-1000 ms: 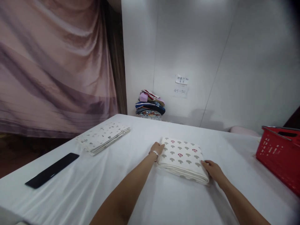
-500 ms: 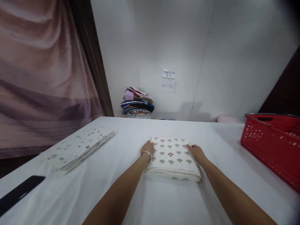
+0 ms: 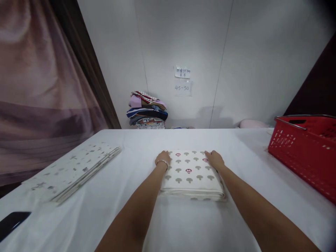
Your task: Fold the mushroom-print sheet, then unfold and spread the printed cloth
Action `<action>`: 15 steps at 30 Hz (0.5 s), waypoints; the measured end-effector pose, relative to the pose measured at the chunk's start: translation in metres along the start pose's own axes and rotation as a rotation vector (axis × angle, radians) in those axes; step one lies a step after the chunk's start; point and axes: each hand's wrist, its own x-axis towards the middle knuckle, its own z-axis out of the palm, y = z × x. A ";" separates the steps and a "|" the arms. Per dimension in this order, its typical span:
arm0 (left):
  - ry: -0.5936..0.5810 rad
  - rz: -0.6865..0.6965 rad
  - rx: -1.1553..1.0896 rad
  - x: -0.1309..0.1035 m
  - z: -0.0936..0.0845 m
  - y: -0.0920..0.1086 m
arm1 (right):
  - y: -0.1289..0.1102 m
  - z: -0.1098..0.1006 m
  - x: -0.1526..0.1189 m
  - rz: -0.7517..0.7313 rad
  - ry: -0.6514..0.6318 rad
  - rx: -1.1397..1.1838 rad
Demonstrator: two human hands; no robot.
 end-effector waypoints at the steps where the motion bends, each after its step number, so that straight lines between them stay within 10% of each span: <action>1: -0.001 -0.002 0.008 0.000 0.001 -0.001 | -0.001 0.001 -0.002 0.006 0.007 -0.009; 8: 0.052 0.035 0.052 -0.020 -0.014 0.002 | -0.005 -0.016 -0.027 -0.087 0.026 -0.086; 15: 0.022 0.593 0.158 -0.082 0.010 -0.028 | 0.015 -0.002 -0.099 -0.670 -0.039 -0.236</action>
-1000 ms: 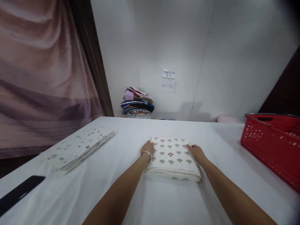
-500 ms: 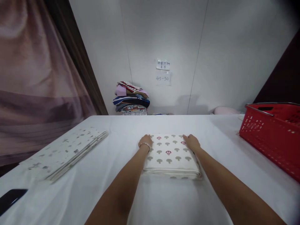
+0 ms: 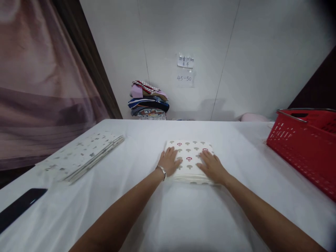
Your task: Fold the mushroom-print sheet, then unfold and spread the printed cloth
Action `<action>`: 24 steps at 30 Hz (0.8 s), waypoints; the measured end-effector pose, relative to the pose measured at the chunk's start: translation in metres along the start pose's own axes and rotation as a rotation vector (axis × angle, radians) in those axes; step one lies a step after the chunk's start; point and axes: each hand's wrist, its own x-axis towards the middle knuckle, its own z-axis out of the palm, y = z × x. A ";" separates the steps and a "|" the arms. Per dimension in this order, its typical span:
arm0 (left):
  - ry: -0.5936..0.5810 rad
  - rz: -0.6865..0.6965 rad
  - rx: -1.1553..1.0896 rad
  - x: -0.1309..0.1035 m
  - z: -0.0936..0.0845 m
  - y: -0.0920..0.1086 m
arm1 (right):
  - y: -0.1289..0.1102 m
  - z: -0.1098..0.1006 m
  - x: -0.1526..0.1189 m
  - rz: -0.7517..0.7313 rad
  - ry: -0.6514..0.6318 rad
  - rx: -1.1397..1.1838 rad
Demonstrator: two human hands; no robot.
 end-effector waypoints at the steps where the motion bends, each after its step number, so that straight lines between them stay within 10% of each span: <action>1: -0.012 0.028 -0.012 -0.006 0.005 0.000 | -0.003 0.003 -0.006 -0.019 -0.021 -0.002; 8: -0.073 0.023 -0.102 -0.016 -0.007 -0.001 | -0.003 -0.008 -0.018 0.001 -0.038 0.116; 16: 0.034 0.233 -0.100 -0.078 -0.016 0.009 | -0.013 -0.010 -0.065 -0.300 0.144 0.205; 24: 0.156 0.396 -0.129 -0.066 -0.005 0.032 | -0.031 -0.006 -0.051 -0.238 0.204 0.159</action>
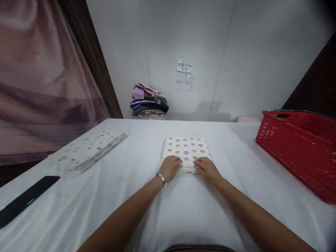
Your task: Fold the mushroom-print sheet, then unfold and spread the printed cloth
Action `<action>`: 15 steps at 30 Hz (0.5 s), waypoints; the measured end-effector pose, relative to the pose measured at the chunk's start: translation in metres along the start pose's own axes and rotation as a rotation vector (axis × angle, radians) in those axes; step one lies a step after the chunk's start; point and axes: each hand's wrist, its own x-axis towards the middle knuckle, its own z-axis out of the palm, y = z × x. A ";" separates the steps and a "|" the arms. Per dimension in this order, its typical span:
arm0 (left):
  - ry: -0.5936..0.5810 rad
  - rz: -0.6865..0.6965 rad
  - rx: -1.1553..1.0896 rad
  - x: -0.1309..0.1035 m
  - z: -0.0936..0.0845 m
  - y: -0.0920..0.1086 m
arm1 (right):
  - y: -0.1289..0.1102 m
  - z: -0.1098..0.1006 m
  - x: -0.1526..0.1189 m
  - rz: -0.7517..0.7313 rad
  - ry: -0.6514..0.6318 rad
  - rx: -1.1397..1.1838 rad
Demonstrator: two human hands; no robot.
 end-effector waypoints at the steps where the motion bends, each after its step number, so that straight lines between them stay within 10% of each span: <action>1: 0.005 0.007 0.008 0.002 0.000 0.000 | 0.000 0.001 0.001 -0.003 -0.005 -0.011; 15: 0.083 -0.171 -0.217 0.012 0.004 0.000 | 0.000 0.002 0.006 0.057 -0.019 0.107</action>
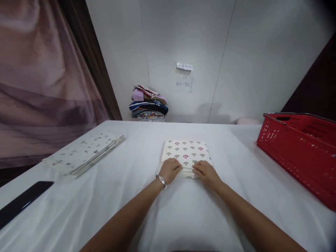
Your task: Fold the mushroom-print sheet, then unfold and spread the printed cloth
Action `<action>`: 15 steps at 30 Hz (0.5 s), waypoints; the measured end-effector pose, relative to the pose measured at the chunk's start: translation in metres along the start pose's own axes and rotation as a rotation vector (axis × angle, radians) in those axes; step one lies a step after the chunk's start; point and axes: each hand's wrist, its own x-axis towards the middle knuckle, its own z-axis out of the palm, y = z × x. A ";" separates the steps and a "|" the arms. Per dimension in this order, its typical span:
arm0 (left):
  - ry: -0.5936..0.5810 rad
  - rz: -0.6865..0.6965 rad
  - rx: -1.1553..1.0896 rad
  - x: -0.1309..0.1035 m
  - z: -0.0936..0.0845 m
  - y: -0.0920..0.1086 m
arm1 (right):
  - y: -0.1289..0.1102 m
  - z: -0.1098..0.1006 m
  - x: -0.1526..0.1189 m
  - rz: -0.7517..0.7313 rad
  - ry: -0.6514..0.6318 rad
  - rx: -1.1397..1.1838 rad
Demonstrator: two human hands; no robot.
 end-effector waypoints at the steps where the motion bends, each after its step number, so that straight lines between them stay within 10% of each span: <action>1: 0.008 0.016 -0.005 -0.001 0.000 0.000 | 0.000 -0.001 0.000 -0.004 -0.005 0.002; 15: -0.093 0.211 0.224 -0.007 -0.003 -0.001 | 0.000 -0.001 -0.007 -0.168 0.064 -0.195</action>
